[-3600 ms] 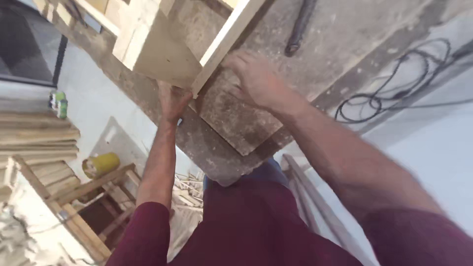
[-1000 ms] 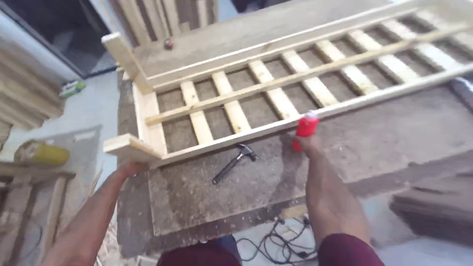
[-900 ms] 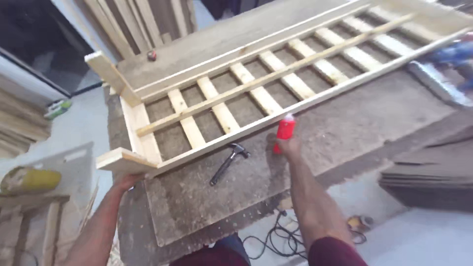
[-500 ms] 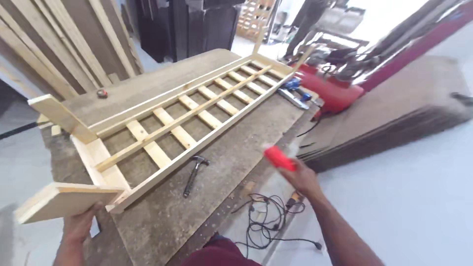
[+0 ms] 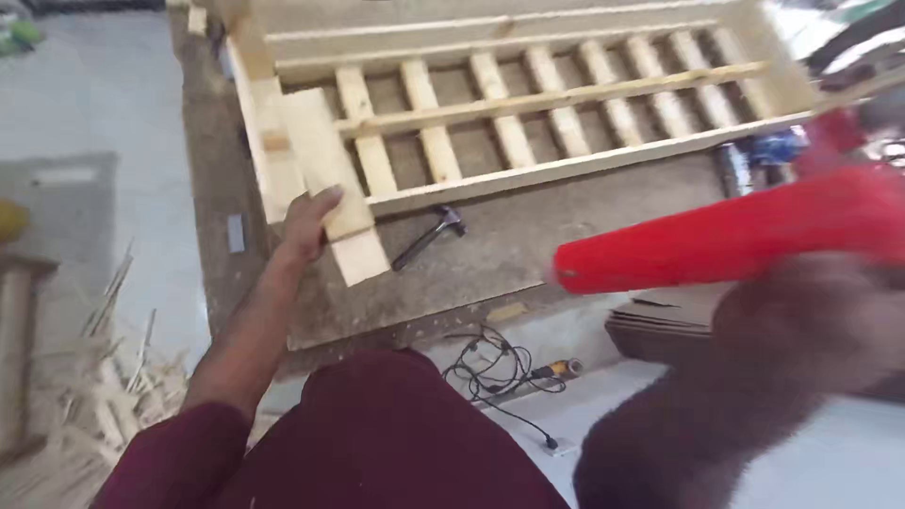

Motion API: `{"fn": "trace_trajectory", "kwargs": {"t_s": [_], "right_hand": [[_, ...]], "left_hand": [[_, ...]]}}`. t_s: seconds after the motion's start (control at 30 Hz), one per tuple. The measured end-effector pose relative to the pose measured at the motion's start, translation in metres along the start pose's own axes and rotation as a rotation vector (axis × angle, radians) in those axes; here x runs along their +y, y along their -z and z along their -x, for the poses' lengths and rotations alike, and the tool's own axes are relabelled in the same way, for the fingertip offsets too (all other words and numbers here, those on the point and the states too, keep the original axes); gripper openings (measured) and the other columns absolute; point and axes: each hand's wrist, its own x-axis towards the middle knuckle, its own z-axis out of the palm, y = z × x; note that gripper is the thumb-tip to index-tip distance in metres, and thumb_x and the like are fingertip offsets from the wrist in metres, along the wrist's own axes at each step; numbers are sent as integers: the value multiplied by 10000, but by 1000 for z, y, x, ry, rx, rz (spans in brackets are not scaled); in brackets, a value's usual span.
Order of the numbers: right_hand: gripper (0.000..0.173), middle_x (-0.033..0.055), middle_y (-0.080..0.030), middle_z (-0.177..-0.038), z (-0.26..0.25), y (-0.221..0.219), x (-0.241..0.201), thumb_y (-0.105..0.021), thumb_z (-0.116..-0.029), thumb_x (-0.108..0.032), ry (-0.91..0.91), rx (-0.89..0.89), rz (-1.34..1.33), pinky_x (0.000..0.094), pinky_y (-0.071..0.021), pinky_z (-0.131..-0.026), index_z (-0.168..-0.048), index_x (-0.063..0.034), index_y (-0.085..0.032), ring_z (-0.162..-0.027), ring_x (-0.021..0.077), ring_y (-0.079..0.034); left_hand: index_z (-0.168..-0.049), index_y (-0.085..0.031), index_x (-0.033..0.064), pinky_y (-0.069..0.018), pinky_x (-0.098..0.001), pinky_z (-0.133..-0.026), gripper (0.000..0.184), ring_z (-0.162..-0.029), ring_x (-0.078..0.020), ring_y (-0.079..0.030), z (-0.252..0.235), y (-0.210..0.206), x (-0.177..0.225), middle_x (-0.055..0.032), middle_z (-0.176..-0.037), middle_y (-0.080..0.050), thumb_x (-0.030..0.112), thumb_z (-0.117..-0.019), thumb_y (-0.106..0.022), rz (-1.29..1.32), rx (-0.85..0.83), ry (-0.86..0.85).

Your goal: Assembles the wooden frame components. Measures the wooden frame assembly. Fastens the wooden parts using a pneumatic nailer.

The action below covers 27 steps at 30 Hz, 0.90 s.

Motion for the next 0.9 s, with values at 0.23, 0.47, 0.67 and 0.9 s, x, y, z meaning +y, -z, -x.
{"fn": "trace_trajectory", "kwargs": {"t_s": [0.23,0.47,0.67,0.9], "right_hand": [[720,-34,-719,-1055,4,-184,0,-908,-691,-376,-190,-409,190,305,-650,-780,-1271,-115,-571,-931,58,-721],[607,134,-711,-1189,0,-207,28,-900,-758,-94,-100,-410,-361,508,-620,-955,-1253,-20,-557,-1106,304,-708],[536,84,-730,-1091,7,-218,42,-895,-746,-44,-117,-328,-314,469,-647,-883,-1186,-50,-589,-1011,246,-734],[579,103,-740,-1124,16,-207,48,-935,-718,-112,-175,-421,-352,475,-641,-902,-1198,-38,-619,-1040,266,-731]], "left_hand": [[-1302,-590,10,-648,-448,-809,424,-939,-261,-751,4,-28,1,-144,-1071,-748,336,-1032,-612,137,-64,70],[-1290,-603,12,-643,-452,-824,435,-946,-263,-750,6,-23,0,-147,-1068,-749,370,-1044,-582,161,-64,94],[-1269,-612,3,-643,-455,-821,441,-942,-267,-750,4,-22,3,-155,-1065,-747,378,-1038,-589,173,-53,95],[-1246,-628,9,-650,-444,-783,410,-910,-264,-756,0,-23,5,-151,-1035,-754,355,-1026,-610,138,-51,137]]}}
